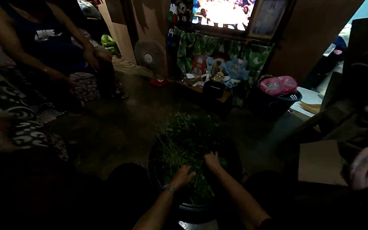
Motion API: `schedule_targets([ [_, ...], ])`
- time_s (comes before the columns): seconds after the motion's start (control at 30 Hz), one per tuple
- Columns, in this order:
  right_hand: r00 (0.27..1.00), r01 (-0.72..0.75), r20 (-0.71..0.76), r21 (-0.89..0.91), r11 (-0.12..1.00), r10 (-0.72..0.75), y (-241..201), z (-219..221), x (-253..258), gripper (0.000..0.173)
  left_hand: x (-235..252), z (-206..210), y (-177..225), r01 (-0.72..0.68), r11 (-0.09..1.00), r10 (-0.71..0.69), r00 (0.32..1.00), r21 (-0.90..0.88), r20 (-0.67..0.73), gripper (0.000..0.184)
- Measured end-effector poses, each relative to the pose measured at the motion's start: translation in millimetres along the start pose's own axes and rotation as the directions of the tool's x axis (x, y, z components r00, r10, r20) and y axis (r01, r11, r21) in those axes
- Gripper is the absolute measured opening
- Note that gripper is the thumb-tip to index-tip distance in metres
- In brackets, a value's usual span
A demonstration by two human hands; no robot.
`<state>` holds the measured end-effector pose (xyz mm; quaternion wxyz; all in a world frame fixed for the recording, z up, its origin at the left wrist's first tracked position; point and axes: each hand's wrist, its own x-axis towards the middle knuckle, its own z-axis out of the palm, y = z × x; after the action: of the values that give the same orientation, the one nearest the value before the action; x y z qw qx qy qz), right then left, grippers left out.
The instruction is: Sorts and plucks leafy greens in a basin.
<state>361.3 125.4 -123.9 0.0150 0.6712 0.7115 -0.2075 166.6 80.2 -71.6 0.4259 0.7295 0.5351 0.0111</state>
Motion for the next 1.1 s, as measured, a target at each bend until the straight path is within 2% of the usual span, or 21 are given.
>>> schedule_targets([
  [0.1, 0.995, 0.087, -0.049, 0.049, 0.995, -0.084, -22, -31, -11, 0.037, 2, 0, 2, 0.004, 1.0, -0.006, 0.999, -0.028, -0.048, 0.056],
  [0.17, 0.987, 0.143, -0.075, 0.029, 0.989, -0.14, -32, -47, -19, 0.032, 2, -2, 3, -0.006, 0.998, 0.002, 0.998, -0.065, -0.062, 0.053],
  [0.3, 0.974, 0.207, -0.095, -0.013, 0.978, -0.207, -40, -56, -28, 0.028, 2, -1, 7, -0.036, 0.979, 0.016, 0.995, -0.202, -0.096, 0.043],
  [0.4, 0.979, 0.152, -0.135, 0.003, 0.988, -0.15, -49, -55, -32, 0.033, 2, -1, 9, -0.049, 0.97, 0.003, 0.981, -0.236, -0.192, 0.04],
  [0.6, 0.989, -0.093, -0.088, 0.251, 0.963, 0.118, -78, -62, -48, 0.04, -5, 0, 21, -0.047, 0.938, -0.061, 0.953, -0.343, -0.297, 0.038],
  [0.67, 0.986, -0.091, -0.116, 0.254, 0.963, 0.124, -77, -64, -49, 0.038, -3, 2, 21, -0.034, 0.929, -0.087, 0.948, -0.369, -0.305, 0.039],
  [0.73, 0.975, 0.01, -0.218, 0.216, 0.976, 0.038, -71, -68, -47, 0.036, -1, 0, 19, -0.016, 0.947, -0.097, 0.938, -0.322, -0.333, 0.037],
  [0.77, 0.958, 0.065, -0.286, 0.199, 0.978, -0.005, -69, -73, -48, 0.034, -1, -2, 19, -0.001, 0.962, -0.101, 0.929, -0.273, -0.357, 0.038],
  [0.83, 0.907, 0.151, -0.417, 0.18, 0.972, -0.063, -66, -86, -60, 0.031, -1, -6, 21, 0.011, 0.978, -0.097, 0.908, -0.208, -0.407, 0.054],
  [0.87, 0.87, 0.195, -0.486, 0.173, 0.965, -0.089, -65, -92, -67, 0.03, -2, -7, 23, -0.022, 0.981, -0.069, 0.888, -0.192, -0.455, 0.055],
  [0.93, 0.76, 0.307, -0.633, 0.153, 0.939, -0.146, -59, -96, -80, 0.027, -7, -10, 27, -0.157, 0.962, 0.026, 0.869, -0.225, -0.495, 0.04],
  [1.0, 0.699, 0.375, -0.692, 0.142, 0.916, -0.179, -56, -99, -96, 0.025, -12, -12, 29, -0.275, 0.879, 0.106, 0.909, -0.389, -0.402, 0.031],
  [1.1, 0.601, 0.445, -0.748, 0.02, 0.895, -0.282, -48, -88, -108, 0.019, -16, -9, 32, -0.275, 0.709, 0.17, 0.96, -0.65, -0.221, 0.033],
])
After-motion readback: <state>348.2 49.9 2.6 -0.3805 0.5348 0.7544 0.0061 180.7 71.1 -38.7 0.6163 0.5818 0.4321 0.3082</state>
